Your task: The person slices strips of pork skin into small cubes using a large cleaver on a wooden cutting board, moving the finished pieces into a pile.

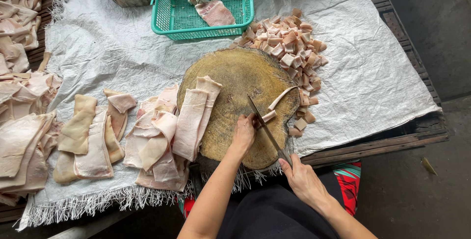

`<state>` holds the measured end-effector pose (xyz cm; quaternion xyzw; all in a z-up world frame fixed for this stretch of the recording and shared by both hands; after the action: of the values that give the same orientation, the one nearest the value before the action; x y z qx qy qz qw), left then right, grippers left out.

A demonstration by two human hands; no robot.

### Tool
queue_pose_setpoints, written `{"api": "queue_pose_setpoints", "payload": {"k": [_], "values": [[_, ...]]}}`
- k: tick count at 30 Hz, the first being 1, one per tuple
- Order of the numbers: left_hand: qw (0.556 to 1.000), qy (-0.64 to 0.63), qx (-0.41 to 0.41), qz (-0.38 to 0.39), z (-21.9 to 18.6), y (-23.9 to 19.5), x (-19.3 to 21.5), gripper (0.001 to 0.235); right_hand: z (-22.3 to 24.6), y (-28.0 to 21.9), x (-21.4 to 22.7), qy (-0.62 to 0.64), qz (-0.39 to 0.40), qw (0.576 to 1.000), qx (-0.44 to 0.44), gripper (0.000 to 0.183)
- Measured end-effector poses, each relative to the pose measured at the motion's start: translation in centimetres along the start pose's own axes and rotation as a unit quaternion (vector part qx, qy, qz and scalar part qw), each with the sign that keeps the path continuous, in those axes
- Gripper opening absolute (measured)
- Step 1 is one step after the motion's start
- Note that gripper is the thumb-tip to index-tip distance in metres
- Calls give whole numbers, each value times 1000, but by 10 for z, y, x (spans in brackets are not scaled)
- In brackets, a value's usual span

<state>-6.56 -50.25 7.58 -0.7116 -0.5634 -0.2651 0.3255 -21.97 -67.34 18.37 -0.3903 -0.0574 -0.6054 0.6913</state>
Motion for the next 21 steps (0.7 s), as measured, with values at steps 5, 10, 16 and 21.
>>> {"api": "queue_pose_setpoints", "payload": {"k": [5,10,16,21], "values": [[995,-94,-5,-35,12,4,-2,37,-1,3,-11,-65,-21,998,14,53],[1000,-2,-20,15,-3,3,5,41,8,31,-20,-93,-53,992,70,49],[999,-18,-19,24,-4,3,9,46,16,87,-28,-59,-19,995,74,51],[990,-54,-17,130,-8,-16,4,25,31,112,-19,-38,-45,988,144,58]]}}
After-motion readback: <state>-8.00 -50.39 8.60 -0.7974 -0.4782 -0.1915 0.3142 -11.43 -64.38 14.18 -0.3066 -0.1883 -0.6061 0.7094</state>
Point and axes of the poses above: each hand's wrist, its own y-axis towards the middle knuckle, its own x-axis out of the back of the hand, z = x × y, the point moved 8 cm from there along y, towards the middle knuckle, and after that the axes turned 6 degrees about y, right-handed, at the moved point
